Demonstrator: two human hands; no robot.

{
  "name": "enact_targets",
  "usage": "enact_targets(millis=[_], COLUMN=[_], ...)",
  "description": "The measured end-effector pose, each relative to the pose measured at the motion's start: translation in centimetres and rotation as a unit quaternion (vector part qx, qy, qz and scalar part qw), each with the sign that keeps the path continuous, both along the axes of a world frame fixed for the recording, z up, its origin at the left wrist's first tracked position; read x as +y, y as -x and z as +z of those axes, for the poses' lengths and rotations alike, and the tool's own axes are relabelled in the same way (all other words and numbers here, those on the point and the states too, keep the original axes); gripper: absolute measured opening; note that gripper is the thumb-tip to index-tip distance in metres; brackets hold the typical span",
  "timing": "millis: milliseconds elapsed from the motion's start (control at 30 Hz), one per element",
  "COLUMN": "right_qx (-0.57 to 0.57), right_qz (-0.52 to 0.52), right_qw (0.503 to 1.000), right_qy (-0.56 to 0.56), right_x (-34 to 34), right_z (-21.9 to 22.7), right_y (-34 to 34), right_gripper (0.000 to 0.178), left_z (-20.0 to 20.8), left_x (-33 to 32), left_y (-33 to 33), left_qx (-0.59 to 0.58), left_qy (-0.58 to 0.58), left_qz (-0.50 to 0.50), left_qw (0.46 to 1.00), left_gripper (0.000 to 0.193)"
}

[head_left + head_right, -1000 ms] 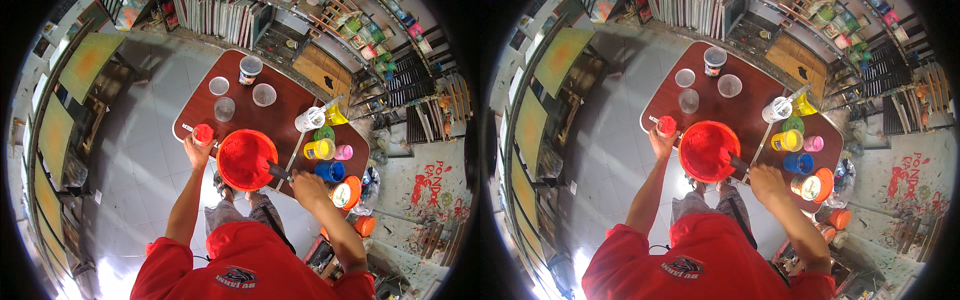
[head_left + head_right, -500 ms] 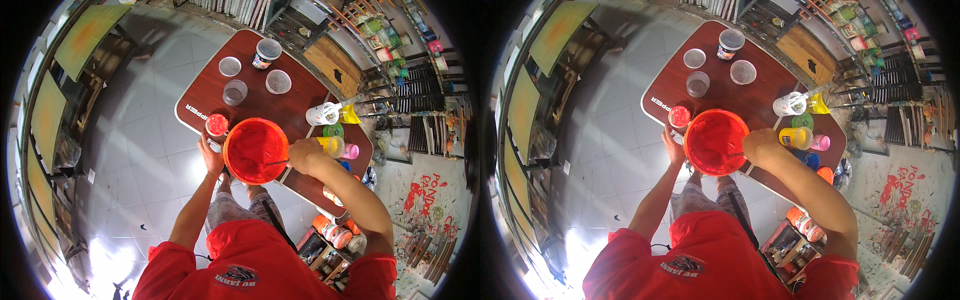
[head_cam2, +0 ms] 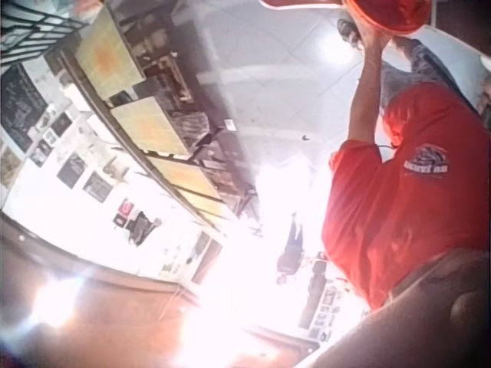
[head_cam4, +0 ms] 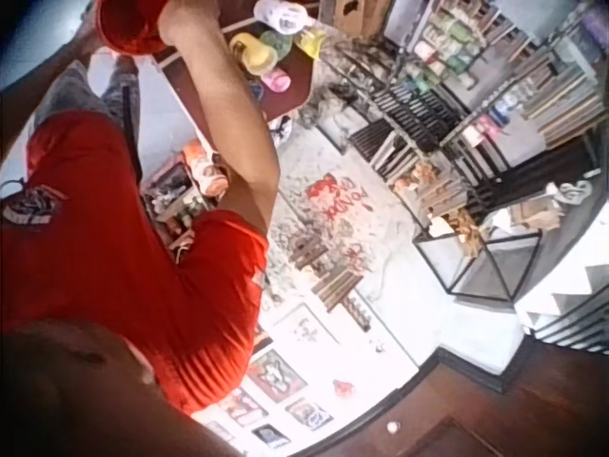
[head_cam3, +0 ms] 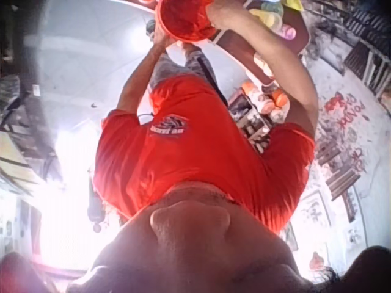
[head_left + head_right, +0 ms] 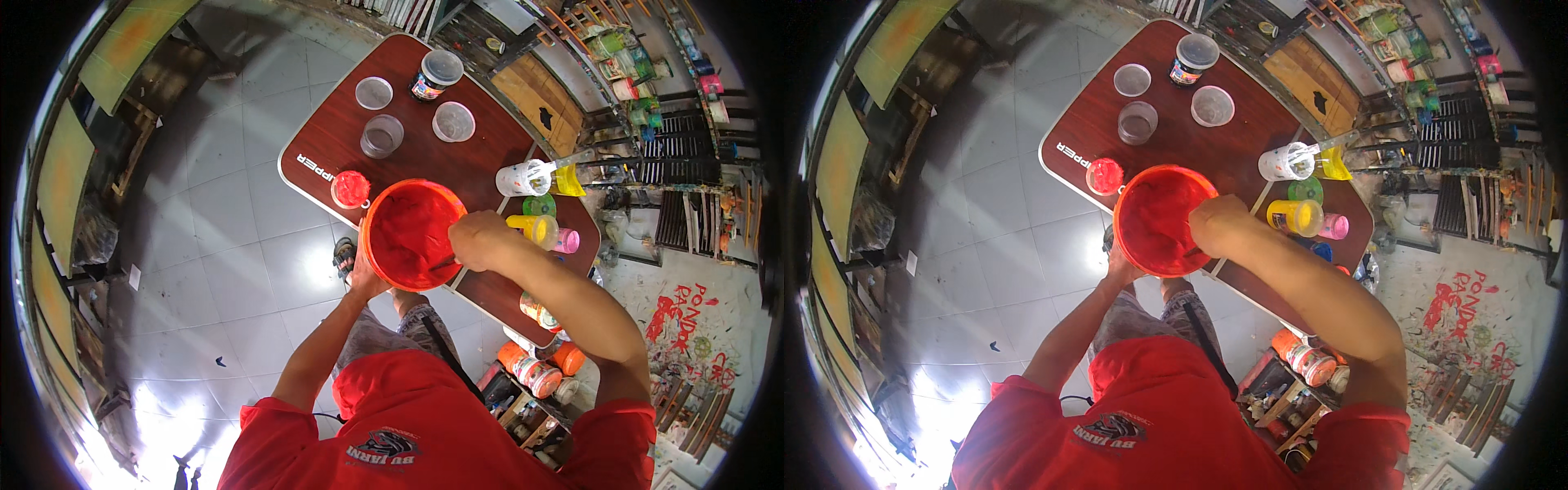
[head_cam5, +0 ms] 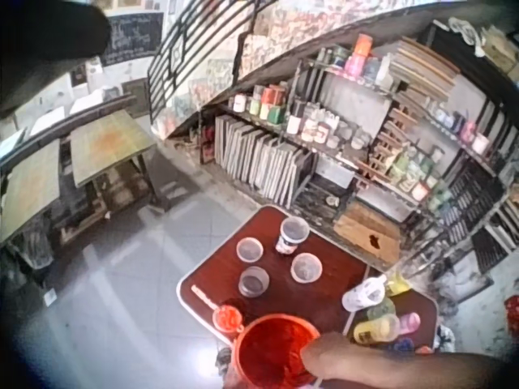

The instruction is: The person mixes red paint in a bucket using a spatula, periodically scraping paint from a smaller container and wiping the spatula on the side of the bucket.

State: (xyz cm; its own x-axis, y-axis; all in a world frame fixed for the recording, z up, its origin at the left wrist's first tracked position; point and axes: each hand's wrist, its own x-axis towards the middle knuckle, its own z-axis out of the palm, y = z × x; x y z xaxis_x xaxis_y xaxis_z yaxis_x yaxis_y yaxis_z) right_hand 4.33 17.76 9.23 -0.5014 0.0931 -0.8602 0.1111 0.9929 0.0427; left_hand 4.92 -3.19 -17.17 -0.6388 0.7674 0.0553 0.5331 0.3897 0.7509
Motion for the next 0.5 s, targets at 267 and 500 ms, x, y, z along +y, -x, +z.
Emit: enact_targets(millis=[267,500], right_qx=[0.012,0.150], right_qz=[-0.082,-0.096], right_qw=[0.997,0.984], right_qy=[0.007,-0.006], right_x=[-1.6,-2.5], right_z=[-3.3,-4.1], right_y=[-5.1,-10.8], right_gripper=[0.024,0.032], left_z=[-0.6,-0.9], left_x=[-0.1,-0.6], left_y=[-0.2,-0.2], left_qx=[0.000,0.016], left_qy=[-0.027,-0.024], left_qz=[0.021,0.025], left_qw=[0.999,0.999], left_gripper=[0.121,0.120])
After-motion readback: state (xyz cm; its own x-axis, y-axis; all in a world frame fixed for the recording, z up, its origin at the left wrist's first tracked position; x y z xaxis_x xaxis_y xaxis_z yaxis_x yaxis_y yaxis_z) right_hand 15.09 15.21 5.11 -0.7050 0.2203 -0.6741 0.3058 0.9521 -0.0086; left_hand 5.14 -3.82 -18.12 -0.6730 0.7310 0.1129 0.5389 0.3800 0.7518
